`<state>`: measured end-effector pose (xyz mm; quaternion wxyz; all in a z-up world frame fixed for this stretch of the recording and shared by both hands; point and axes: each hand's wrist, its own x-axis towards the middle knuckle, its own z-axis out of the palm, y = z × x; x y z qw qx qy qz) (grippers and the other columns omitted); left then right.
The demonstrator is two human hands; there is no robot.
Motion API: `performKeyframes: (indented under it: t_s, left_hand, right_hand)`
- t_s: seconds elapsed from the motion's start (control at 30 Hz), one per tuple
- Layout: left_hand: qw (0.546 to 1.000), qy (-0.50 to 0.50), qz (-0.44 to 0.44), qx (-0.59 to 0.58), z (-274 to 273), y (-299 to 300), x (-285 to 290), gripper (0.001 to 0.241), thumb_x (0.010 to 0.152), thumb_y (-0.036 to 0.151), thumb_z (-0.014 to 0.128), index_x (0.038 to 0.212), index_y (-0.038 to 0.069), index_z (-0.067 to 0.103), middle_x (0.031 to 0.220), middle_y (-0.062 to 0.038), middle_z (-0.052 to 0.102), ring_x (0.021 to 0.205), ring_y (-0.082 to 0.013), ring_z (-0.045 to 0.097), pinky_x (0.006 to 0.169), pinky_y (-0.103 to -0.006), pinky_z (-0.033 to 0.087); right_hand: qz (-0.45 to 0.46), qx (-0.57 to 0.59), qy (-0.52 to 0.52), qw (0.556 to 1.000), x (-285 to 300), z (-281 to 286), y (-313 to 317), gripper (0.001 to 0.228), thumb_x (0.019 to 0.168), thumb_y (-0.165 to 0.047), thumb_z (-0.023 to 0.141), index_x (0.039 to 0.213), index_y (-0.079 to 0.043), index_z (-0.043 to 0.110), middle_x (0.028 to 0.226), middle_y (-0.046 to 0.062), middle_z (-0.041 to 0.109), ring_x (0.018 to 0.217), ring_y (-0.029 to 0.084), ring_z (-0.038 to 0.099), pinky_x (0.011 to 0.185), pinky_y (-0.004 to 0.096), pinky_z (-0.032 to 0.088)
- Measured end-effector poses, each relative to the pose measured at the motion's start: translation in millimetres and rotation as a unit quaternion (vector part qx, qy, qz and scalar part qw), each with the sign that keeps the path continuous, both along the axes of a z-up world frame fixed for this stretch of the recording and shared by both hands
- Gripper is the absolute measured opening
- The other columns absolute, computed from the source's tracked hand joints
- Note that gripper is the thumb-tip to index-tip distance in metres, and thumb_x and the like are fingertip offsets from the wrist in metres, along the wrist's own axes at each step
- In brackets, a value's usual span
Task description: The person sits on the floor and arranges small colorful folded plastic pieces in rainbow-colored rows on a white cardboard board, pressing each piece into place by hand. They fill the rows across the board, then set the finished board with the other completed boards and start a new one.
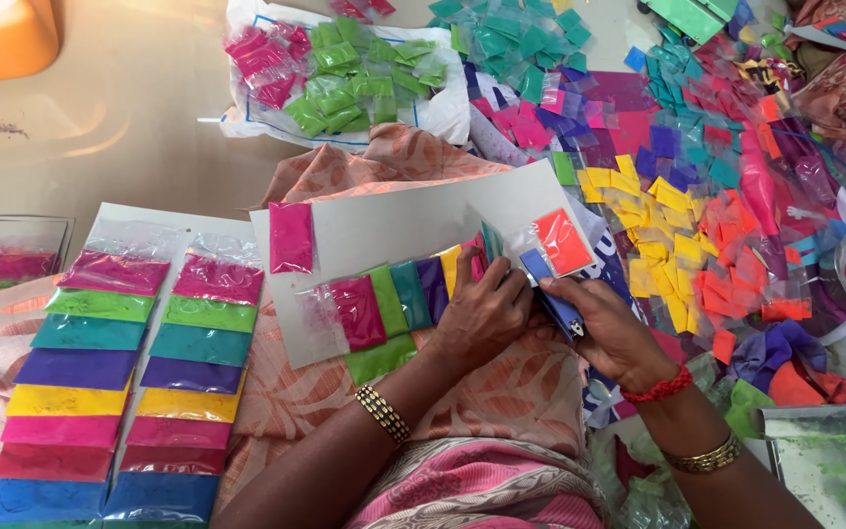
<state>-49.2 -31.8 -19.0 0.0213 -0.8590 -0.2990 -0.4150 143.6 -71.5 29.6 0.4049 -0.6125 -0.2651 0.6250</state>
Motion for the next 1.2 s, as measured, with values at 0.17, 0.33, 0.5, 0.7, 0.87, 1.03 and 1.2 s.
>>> performKeyframes:
  t_s: [0.17, 0.33, 0.5, 0.7, 0.87, 1.03, 1.2]
  left_hand:
    - [1.000, -0.021, -0.003, 0.000, 8, -1, -2, 0.023, 0.086, 0.028, 0.068, 0.088, 0.005, 0.069, 0.091, -0.007, 0.055, 0.102, -0.0255, 0.056, 0.105, -0.0655, 0.038]
    - [0.999, -0.028, 0.017, 0.007, 9, 1, -2, 0.023, 0.086, 0.026, 0.068, 0.095, 0.006, 0.071, 0.096, -0.005, 0.056, 0.106, -0.0242, 0.057, 0.109, -0.0638, 0.038]
    - [0.999, -0.034, -0.003, -0.004, 11, 0, -5, 0.024, 0.085, 0.026, 0.069, 0.095, 0.003, 0.071, 0.095, -0.007, 0.056, 0.104, -0.0258, 0.057, 0.106, -0.0622, 0.039]
    - [1.000, -0.017, 0.001, 0.009, 8, -1, -3, 0.019, 0.087, 0.021, 0.068, 0.097, 0.005, 0.071, 0.096, -0.006, 0.057, 0.105, -0.0241, 0.059, 0.107, -0.0607, 0.041]
    - [0.999, -0.039, -0.003, 0.010, 17, -1, -8, 0.023, 0.086, 0.021, 0.068, 0.101, 0.004, 0.071, 0.112, -0.009, 0.063, 0.110, -0.0250, 0.058, 0.108, -0.0604, 0.040]
    - [0.999, -0.036, 0.012, 0.004, 9, -1, -5, 0.021, 0.089, 0.019, 0.065, 0.102, 0.004, 0.068, 0.143, -0.014, 0.062, 0.120, -0.0270, 0.058, 0.110, -0.0600, 0.039]
    - [1.000, -0.024, 0.006, -0.006, -1, -1, -2, 0.022, 0.092, 0.019, 0.063, 0.107, 0.002, 0.067, 0.145, -0.016, 0.060, 0.122, -0.0250, 0.058, 0.112, -0.0586, 0.038]
  right_hand:
    - [-0.008, 0.029, -0.019, 0.999, -10, 6, -1, 0.025, 0.099, -0.027, 0.063, 0.098, -0.003, 0.069, 0.082, 0.003, 0.068, 0.068, 0.011, 0.066, 0.060, 0.029, 0.058]
    - [-0.004, 0.053, -0.046, 0.998, -24, 20, 2, 0.023, 0.098, -0.026, 0.061, 0.097, -0.004, 0.067, 0.079, 0.004, 0.068, 0.066, 0.011, 0.065, 0.059, 0.028, 0.056]
    - [0.018, 0.064, -0.047, 0.997, -15, 8, 4, 0.024, 0.099, -0.025, 0.063, 0.095, -0.002, 0.068, 0.075, 0.005, 0.066, 0.062, 0.013, 0.063, 0.055, 0.029, 0.052]
    - [0.026, 0.068, -0.061, 0.995, -12, 8, 6, 0.019, 0.097, -0.022, 0.064, 0.098, -0.003, 0.068, 0.076, 0.004, 0.066, 0.060, 0.013, 0.061, 0.052, 0.029, 0.048]
    - [0.027, 0.078, -0.064, 0.995, -18, 13, 7, 0.019, 0.097, -0.021, 0.062, 0.099, -0.003, 0.068, 0.077, 0.004, 0.067, 0.061, 0.012, 0.062, 0.051, 0.028, 0.047]
    - [0.021, 0.095, -0.069, 0.993, -22, 11, 9, 0.015, 0.096, -0.017, 0.062, 0.098, -0.004, 0.068, 0.076, 0.003, 0.067, 0.058, 0.012, 0.059, 0.049, 0.028, 0.045]
    - [0.015, 0.105, -0.074, 0.992, -10, -18, 8, 0.018, 0.098, -0.017, 0.064, 0.090, -0.002, 0.067, 0.070, 0.004, 0.064, 0.052, 0.013, 0.056, 0.047, 0.028, 0.043]
